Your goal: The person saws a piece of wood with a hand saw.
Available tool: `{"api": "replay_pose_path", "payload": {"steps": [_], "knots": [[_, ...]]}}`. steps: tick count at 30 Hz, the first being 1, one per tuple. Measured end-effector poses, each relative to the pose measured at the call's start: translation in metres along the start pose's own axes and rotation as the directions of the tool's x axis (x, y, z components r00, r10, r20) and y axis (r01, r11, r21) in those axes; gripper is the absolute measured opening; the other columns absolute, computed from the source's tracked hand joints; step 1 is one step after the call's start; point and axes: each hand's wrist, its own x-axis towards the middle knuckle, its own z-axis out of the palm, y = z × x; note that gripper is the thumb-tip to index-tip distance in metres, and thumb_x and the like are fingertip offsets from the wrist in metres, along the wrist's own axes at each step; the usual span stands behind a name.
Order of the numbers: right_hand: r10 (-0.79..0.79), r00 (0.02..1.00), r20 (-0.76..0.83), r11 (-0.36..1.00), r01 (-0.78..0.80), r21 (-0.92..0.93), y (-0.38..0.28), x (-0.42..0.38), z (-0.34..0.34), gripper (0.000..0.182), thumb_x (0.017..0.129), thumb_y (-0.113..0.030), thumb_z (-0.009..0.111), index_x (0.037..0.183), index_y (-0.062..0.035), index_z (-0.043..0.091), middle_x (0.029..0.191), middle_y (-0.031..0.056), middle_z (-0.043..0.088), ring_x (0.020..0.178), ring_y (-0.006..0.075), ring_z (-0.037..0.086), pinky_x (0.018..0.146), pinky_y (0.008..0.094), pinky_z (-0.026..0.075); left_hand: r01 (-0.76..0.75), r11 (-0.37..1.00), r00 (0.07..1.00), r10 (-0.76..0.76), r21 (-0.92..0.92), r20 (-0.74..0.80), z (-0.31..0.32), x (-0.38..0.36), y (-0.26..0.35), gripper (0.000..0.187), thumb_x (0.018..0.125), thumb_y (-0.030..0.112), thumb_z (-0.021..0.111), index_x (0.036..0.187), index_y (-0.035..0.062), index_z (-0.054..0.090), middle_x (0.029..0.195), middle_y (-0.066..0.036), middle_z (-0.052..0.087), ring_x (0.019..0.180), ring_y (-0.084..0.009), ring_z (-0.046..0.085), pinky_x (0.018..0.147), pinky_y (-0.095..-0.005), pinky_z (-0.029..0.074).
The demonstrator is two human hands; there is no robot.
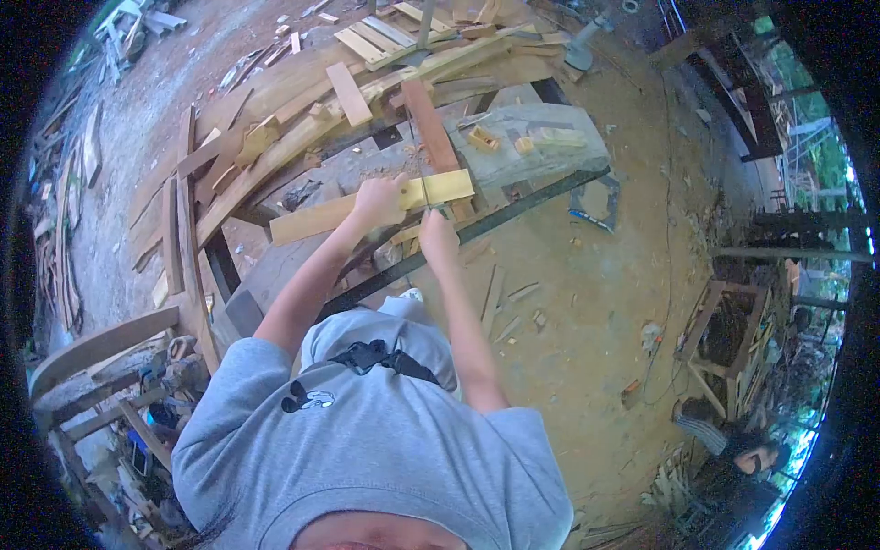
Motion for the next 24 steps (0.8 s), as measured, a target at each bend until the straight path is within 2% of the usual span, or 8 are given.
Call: {"api": "replay_pose_path", "payload": {"steps": [5, 7, 8, 14, 16, 18, 22, 24], "knots": [[-0.01, 1.0, 0.03, 0.995, 0.007, 0.096, 0.035, -0.085, -0.006, 0.03, 0.088, -0.023, 0.038, 0.081, 0.0034, 0.05, 0.072, 0.027, 0.054, 0.071, 0.0415, 0.053, 0.056, 0.0459, 0.041, 0.008, 1.0, 1.0, -0.008, 0.011, 0.0, 0.0, -0.002, -0.001, 0.043, 0.057, 0.032, 0.065, 0.088, 0.0058, 0.049, 0.072, -0.013, 0.06, 0.065, -0.0286, 0.06, 0.057, -0.0388, 0.046], [0.168, 0.981, 0.097, 0.984, -0.173, 0.047, 0.016, -0.13, -0.034, 0.03, 0.089, -0.023, 0.037, 0.082, 0.0027, 0.05, 0.072, 0.0267, 0.053, 0.071, 0.0416, 0.053, 0.056, 0.0456, 0.04, 0.015, 1.0, 1.0, -0.014, 0.017, -0.016, 0.001, -0.003, -0.001, 0.044, 0.058, 0.034, 0.066, 0.087, 0.0058, 0.049, 0.072, -0.012, 0.06, 0.065, -0.0285, 0.059, 0.057, -0.0386, 0.046], [0.169, 0.979, 0.113, 0.984, -0.175, 0.045, 0.016, -0.133, -0.037, 0.03, 0.089, -0.023, 0.037, 0.082, 0.0027, 0.05, 0.072, 0.0267, 0.053, 0.071, 0.0416, 0.053, 0.056, 0.0456, 0.04, -0.006, 1.0, 1.0, 0.007, 0.03, -0.029, 0.003, -0.003, -0.001, 0.046, 0.058, 0.037, 0.066, 0.087, 0.0058, 0.049, 0.072, -0.012, 0.059, 0.064, -0.0283, 0.059, 0.056, -0.0384, 0.046], [0.108, 0.993, 0.045, 0.991, -0.111, 0.071, 0.006, -0.061, -0.014, 0.027, 0.088, -0.021, 0.037, 0.082, 0.0012, 0.051, 0.073, 0.0245, 0.055, 0.07, 0.0413, 0.053, 0.059, 0.0451, 0.042, -0.017, 0.999, 0.999, 0.019, 0.049, -0.045, 0.004, -0.004, 0.001, 0.045, 0.057, 0.031, 0.066, 0.089, 0.0058, 0.048, 0.076, -0.011, 0.059, 0.068, -0.0265, 0.06, 0.059, -0.0368, 0.046], [0.125, 0.992, 0.021, 0.988, -0.123, -0.098, -0.005, -0.033, -0.009, 0.026, 0.087, -0.02, 0.037, 0.082, 0.0007, 0.051, 0.073, 0.0226, 0.056, 0.07, 0.0402, 0.054, 0.061, 0.0441, 0.042, -0.016, 0.998, 0.999, 0.019, 0.061, -0.045, 0.003, -0.003, 0.002, 0.045, 0.057, 0.029, 0.066, 0.09, 0.0059, 0.047, 0.077, -0.011, 0.059, 0.069, -0.0263, 0.06, 0.06, -0.0363, 0.047], [0.106, 0.994, 0.035, 0.991, -0.103, -0.082, -0.005, -0.032, -0.017, 0.026, 0.087, -0.02, 0.037, 0.082, 0.0004, 0.051, 0.073, 0.0223, 0.056, 0.07, 0.0401, 0.054, 0.061, 0.0441, 0.043, 0.046, 0.995, 0.999, -0.047, 0.085, 0.004, 0.0, -0.002, 0.003, 0.044, 0.057, 0.027, 0.065, 0.093, 0.0069, 0.046, 0.08, -0.011, 0.059, 0.071, -0.026, 0.06, 0.061, -0.0355, 0.047], [0.074, 0.993, 0.087, 0.997, -0.077, 0.032, 0.012, -0.05, -0.017, 0.029, 0.087, -0.023, 0.037, 0.078, 0.0001, 0.051, 0.073, 0.0252, 0.056, 0.072, 0.0408, 0.055, 0.061, 0.0478, 0.044, -0.024, 0.994, 1.0, 0.024, 0.109, 0.001, 0.01, -0.008, 0.004, 0.045, 0.058, 0.026, 0.064, 0.095, 0.0077, 0.046, 0.084, -0.01, 0.059, 0.074, -0.026, 0.06, 0.063, -0.0357, 0.047], [0.086, 0.989, 0.123, 0.994, -0.093, 0.048, 0.012, -0.053, -0.018, 0.029, 0.087, -0.024, 0.038, 0.079, 0.0005, 0.051, 0.073, 0.0235, 0.057, 0.073, 0.0403, 0.055, 0.062, 0.0473, 0.044, -0.031, 0.993, 0.999, 0.027, 0.112, 0.038, 0.011, -0.008, 0.005, 0.055, 0.056, 0.026, 0.066, 0.104, 0.0088, 0.046, 0.087, -0.011, 0.059, 0.078, -0.0265, 0.06, 0.067, -0.0384, 0.046]]}}
